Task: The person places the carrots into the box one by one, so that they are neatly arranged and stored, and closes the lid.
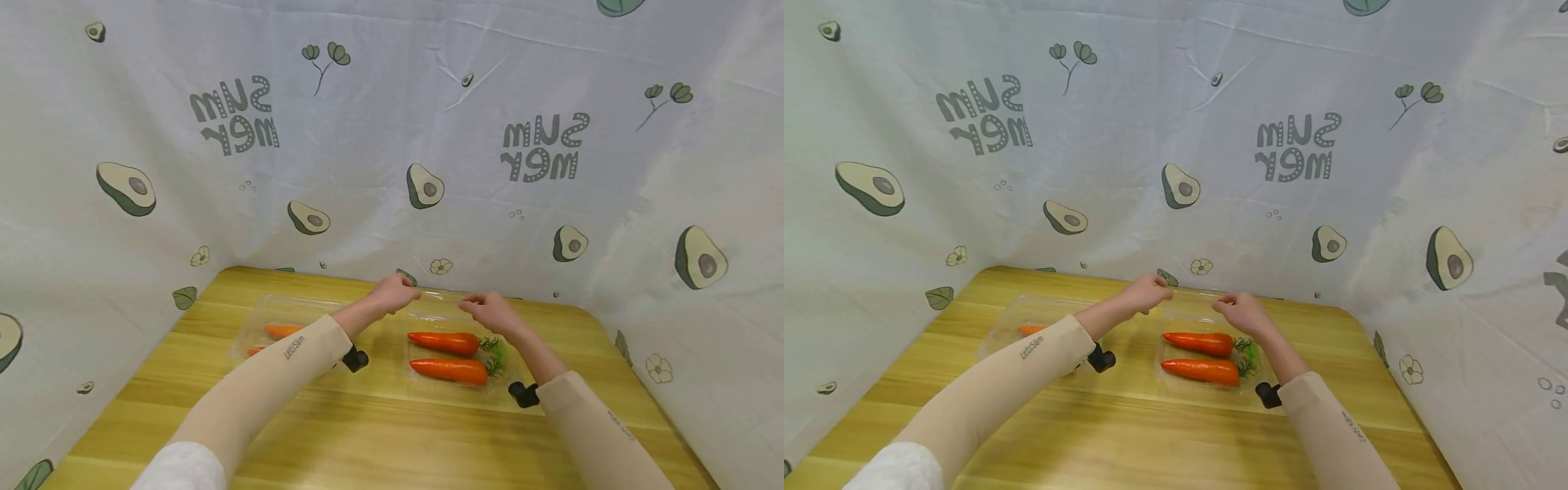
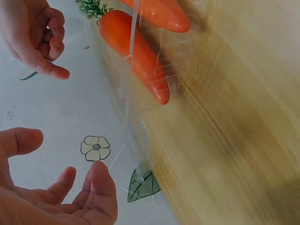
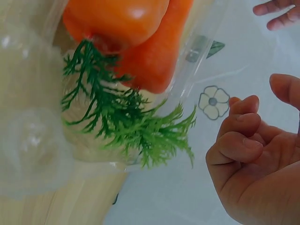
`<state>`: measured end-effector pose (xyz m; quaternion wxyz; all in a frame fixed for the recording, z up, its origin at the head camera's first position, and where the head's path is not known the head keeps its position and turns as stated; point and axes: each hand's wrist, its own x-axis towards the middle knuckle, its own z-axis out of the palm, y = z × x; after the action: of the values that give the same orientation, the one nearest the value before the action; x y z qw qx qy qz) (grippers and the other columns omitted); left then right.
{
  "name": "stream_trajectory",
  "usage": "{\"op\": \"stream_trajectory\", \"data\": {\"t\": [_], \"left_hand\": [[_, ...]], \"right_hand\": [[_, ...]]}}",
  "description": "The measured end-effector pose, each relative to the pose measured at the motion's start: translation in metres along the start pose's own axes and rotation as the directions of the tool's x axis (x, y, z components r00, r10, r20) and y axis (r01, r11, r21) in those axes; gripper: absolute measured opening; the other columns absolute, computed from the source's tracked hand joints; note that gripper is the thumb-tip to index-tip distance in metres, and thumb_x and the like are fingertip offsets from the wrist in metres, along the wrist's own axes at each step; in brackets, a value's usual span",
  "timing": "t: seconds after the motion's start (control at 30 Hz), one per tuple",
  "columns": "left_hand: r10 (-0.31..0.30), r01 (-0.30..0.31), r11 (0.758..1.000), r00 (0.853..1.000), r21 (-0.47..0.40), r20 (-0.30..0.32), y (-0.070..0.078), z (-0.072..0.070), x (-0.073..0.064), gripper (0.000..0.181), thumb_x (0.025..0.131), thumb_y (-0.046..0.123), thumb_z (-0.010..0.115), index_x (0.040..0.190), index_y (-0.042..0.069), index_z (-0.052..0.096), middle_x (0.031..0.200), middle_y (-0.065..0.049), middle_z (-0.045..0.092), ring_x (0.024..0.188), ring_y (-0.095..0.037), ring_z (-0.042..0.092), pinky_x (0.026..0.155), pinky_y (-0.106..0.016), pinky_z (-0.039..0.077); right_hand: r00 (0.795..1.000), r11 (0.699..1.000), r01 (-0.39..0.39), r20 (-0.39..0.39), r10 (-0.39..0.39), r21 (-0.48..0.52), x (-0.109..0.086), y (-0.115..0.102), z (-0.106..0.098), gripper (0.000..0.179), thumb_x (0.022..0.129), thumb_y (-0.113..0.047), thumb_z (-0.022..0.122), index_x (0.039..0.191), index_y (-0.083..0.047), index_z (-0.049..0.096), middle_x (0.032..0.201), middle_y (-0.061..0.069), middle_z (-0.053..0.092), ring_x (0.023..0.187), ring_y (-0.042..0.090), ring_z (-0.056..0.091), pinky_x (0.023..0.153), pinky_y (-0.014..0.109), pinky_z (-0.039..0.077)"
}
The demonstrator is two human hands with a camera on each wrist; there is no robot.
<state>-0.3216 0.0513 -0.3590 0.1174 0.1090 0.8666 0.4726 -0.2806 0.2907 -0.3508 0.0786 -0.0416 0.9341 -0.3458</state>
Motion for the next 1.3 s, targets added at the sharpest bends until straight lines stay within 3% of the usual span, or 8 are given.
{"op": "stream_trajectory", "data": {"t": [0.2, 0.43, 0.7, 0.87, 0.97, 1.07, 1.2, 1.3], "left_hand": [[-0.051, 0.051, 0.998, 0.999, 0.042, -0.007, -0.001, 0.002, 0.011, 0.045, 0.097, 0.03, 0.065, 0.135, 0.007, 0.057, 0.132, -0.008, 0.059, 0.069, -0.015, 0.044, 0.063, -0.031, 0.045], [-0.079, 0.079, 0.992, 0.997, 0.101, -0.001, 0.001, 0.007, 0.026, 0.022, 0.099, 0.029, 0.063, 0.098, 0.007, 0.062, 0.084, -0.004, 0.045, 0.059, -0.014, 0.034, 0.063, -0.036, 0.048], [-0.161, 0.161, 0.982, 0.987, 0.094, -0.011, -0.007, 0.008, 0.036, 0.035, 0.095, 0.024, 0.065, 0.071, 0.014, 0.041, 0.071, -0.002, 0.035, 0.057, -0.016, 0.035, 0.084, -0.048, 0.057], [-0.156, 0.156, 0.984, 0.988, 0.082, -0.015, -0.012, 0.007, 0.038, 0.019, 0.093, 0.02, 0.065, 0.096, 0.004, 0.056, 0.093, -0.008, 0.048, 0.072, -0.019, 0.045, 0.071, -0.04, 0.056], [-0.175, 0.175, 0.982, 0.985, 0.074, -0.015, -0.014, 0.007, 0.04, 0.033, 0.094, 0.02, 0.064, 0.118, -0.002, 0.055, 0.098, -0.009, 0.047, 0.073, -0.018, 0.043, 0.064, -0.036, 0.053], [-0.202, 0.202, 0.978, 0.979, 0.055, -0.008, -0.017, 0.007, 0.042, 0.036, 0.096, 0.02, 0.062, 0.123, -0.002, 0.052, 0.091, -0.008, 0.043, 0.067, -0.017, 0.038, 0.068, -0.038, 0.052], [-0.214, 0.214, 0.976, 0.977, 0.037, -0.002, -0.021, 0.008, 0.045, 0.032, 0.097, 0.018, 0.062, 0.119, -0.001, 0.05, 0.084, -0.007, 0.04, 0.061, -0.016, 0.034, 0.075, -0.043, 0.054], [-0.219, 0.219, 0.975, 0.976, 0.037, -0.002, -0.022, 0.009, 0.046, 0.036, 0.097, 0.017, 0.061, 0.124, -0.001, 0.048, 0.08, -0.006, 0.039, 0.056, -0.015, 0.031, 0.07, -0.041, 0.052]], "right_hand": [[1.0, 1.0, -0.013, 0.021, 0.013, -0.006, 0.007, 0.009, -0.006, 0.052, 0.105, -0.034, 0.051, 0.14, 0.004, 0.054, 0.058, -0.003, 0.043, 0.053, 0.012, 0.034, 0.048, 0.027, 0.03], [0.998, 0.998, -0.063, 0.023, 0.064, -0.028, 0.012, 0.02, -0.013, 0.054, 0.105, -0.034, 0.051, 0.142, 0.006, 0.051, 0.059, -0.003, 0.042, 0.046, 0.011, 0.026, 0.048, 0.026, 0.029], [0.995, 0.992, -0.104, 0.002, 0.105, -0.065, 0.02, 0.031, -0.017, 0.059, 0.104, -0.036, 0.052, 0.142, 0.008, 0.049, 0.102, 0.019, 0.06, 0.055, 0.015, 0.026, 0.053, 0.031, 0.03], [0.992, 0.992, -0.12, 0.021, 0.121, -0.045, 0.025, 0.033, -0.023, 0.06, 0.104, -0.035, 0.051, 0.144, 0.009, 0.047, 0.062, 0.0, 0.036, 0.049, 0.011, 0.02, 0.05, 0.029, 0.027], [0.993, 0.992, -0.119, 0.021, 0.12, -0.049, 0.028, 0.033, -0.026, 0.059, 0.104, -0.033, 0.051, 0.144, 0.011, 0.046, 0.055, -0.004, 0.028, 0.047, 0.011, 0.019, 0.049, 0.028, 0.027], [0.992, 0.99, -0.121, 0.015, 0.122, -0.071, 0.03, 0.036, -0.028, 0.058, 0.104, -0.033, 0.051, 0.142, 0.01, 0.048, 0.059, 0.0, 0.037, 0.049, 0.012, 0.022, 0.05, 0.028, 0.028], [0.993, 0.987, -0.12, 0.007, 0.121, -0.104, 0.032, 0.042, -0.029, 0.057, 0.103, -0.033, 0.052, 0.14, 0.011, 0.05, 0.099, 0.02, 0.06, 0.055, 0.014, 0.027, 0.052, 0.03, 0.03], [0.991, 0.985, -0.128, 0.009, 0.13, -0.115, 0.033, 0.046, -0.031, 0.057, 0.103, -0.033, 0.053, 0.138, 0.012, 0.051, 0.095, 0.018, 0.057, 0.055, 0.014, 0.026, 0.052, 0.03, 0.029]]}}
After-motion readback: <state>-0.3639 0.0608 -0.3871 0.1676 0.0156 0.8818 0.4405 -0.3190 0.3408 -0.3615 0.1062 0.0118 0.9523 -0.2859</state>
